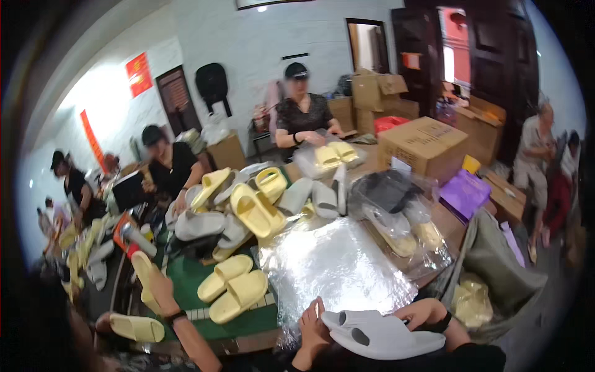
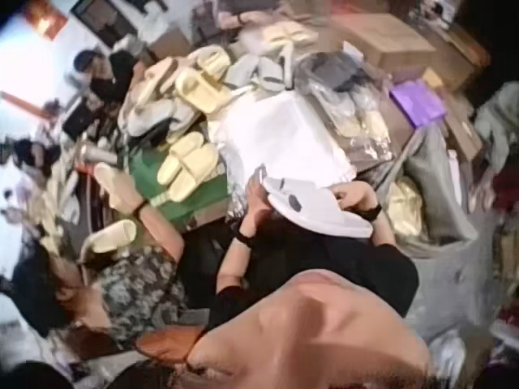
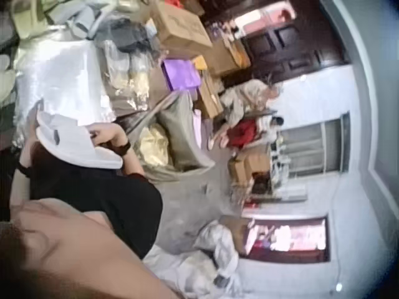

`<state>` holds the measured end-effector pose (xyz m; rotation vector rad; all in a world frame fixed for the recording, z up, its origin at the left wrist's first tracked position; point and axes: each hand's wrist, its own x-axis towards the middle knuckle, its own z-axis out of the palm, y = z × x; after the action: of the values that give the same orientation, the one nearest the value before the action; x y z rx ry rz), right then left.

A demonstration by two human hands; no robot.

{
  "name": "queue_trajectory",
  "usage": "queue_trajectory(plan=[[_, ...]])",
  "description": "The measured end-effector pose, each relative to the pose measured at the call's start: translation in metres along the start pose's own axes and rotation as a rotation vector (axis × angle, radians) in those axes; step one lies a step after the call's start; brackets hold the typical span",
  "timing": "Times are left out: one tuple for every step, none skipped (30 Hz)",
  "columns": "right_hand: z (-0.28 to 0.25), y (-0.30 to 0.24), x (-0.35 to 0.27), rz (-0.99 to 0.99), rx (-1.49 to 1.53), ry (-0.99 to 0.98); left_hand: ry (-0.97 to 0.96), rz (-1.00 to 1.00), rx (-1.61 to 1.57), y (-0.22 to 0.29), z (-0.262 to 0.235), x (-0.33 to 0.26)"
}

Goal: The recorder sorts through various colors of sandals, puts them into individual plastic bags, and then places the bagged sandals into a large green sack.

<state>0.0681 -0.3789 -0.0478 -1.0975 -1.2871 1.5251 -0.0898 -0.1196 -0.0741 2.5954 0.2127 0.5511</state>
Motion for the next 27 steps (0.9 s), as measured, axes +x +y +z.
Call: queue_trajectory(plan=[[-0.001, 0.006, -0.002, 0.015, 0.123, -0.026, -0.017, -0.053, 0.082, -0.001, -0.003, 0.001], [0.0, 0.01, -0.007, 0.037, 0.119, -0.04, -0.005, -0.072, 0.068, -0.004, -0.004, 0.005], [-0.001, 0.016, -0.01, 0.025, 0.189, -0.049, -0.031, -0.016, 0.089, -0.006, -0.009, 0.006], [-0.002, 0.021, -0.013, 0.013, 0.261, -0.053, -0.061, 0.043, 0.109, -0.005, -0.013, 0.007], [-0.004, 0.027, -0.018, 0.097, 0.291, -0.02, -0.041, 0.06, 0.131, -0.001, -0.017, 0.008], [-0.003, 0.025, -0.017, 0.109, 0.295, -0.031, -0.039, 0.044, 0.125, -0.003, -0.015, 0.009], [-0.001, 0.02, -0.015, 0.044, 0.299, -0.078, -0.012, 0.083, 0.11, -0.009, -0.009, 0.012], [0.001, 0.015, -0.013, -0.022, 0.306, -0.122, 0.013, 0.123, 0.095, -0.013, -0.004, 0.014], [0.001, 0.01, -0.009, -0.014, 0.319, -0.126, 0.005, 0.133, 0.088, -0.014, -0.002, 0.015], [0.002, 0.001, -0.005, -0.029, 0.273, -0.11, -0.002, 0.116, 0.082, -0.025, 0.009, 0.014], [0.005, -0.002, -0.003, -0.043, 0.229, -0.094, 0.003, 0.165, 0.192, -0.043, 0.026, 0.015], [0.003, 0.004, -0.01, 0.063, 0.161, -0.032, 0.0, 0.225, 0.294, -0.043, 0.028, 0.017], [0.001, 0.006, -0.009, 0.029, 0.165, -0.068, 0.056, 0.254, 0.365, -0.043, 0.029, 0.018], [-0.002, 0.004, -0.006, -0.009, 0.173, -0.106, -0.003, 0.242, 0.363, -0.043, 0.023, 0.019], [-0.001, 0.003, -0.008, 0.036, 0.166, -0.086, -0.046, 0.265, 0.391, -0.044, 0.017, 0.021], [0.001, -0.005, -0.007, 0.013, 0.163, -0.066, -0.089, 0.289, 0.418, -0.044, 0.014, 0.022], [0.0, -0.006, -0.008, 0.033, 0.114, -0.061, -0.101, 0.281, 0.406, -0.042, 0.006, 0.022], [-0.001, -0.003, -0.009, 0.049, 0.063, -0.055, -0.068, 0.307, 0.411, -0.039, -0.001, 0.022], [-0.002, -0.002, -0.008, 0.054, 0.076, -0.053, -0.033, 0.333, 0.416, -0.036, -0.004, 0.022], [-0.002, -0.001, -0.007, -0.01, 0.063, -0.065, -0.042, 0.33, 0.408, -0.037, -0.001, 0.023], [-0.001, -0.001, -0.004, -0.077, 0.049, -0.082, -0.013, 0.286, 0.418, -0.04, 0.004, 0.022], [0.0, 0.0, -0.003, -0.074, 0.058, -0.084, 0.017, 0.243, 0.428, -0.044, 0.009, 0.022], [0.002, 0.0, -0.003, -0.06, 0.048, -0.074, 0.128, 0.264, 0.488, -0.048, 0.014, 0.022], [0.002, 0.0, -0.002, -0.046, 0.037, -0.058, 0.122, 0.264, 0.482, -0.045, 0.014, 0.024], [0.005, -0.005, -0.001, -0.064, 0.019, -0.033, 0.131, 0.236, 0.435, -0.041, 0.014, 0.026], [0.004, -0.004, 0.0, -0.062, 0.023, -0.03, 0.14, 0.209, 0.387, -0.037, 0.013, 0.029], [0.002, -0.003, 0.0, -0.1, -0.004, -0.075, 0.139, 0.208, 0.385, -0.035, 0.012, 0.03]])
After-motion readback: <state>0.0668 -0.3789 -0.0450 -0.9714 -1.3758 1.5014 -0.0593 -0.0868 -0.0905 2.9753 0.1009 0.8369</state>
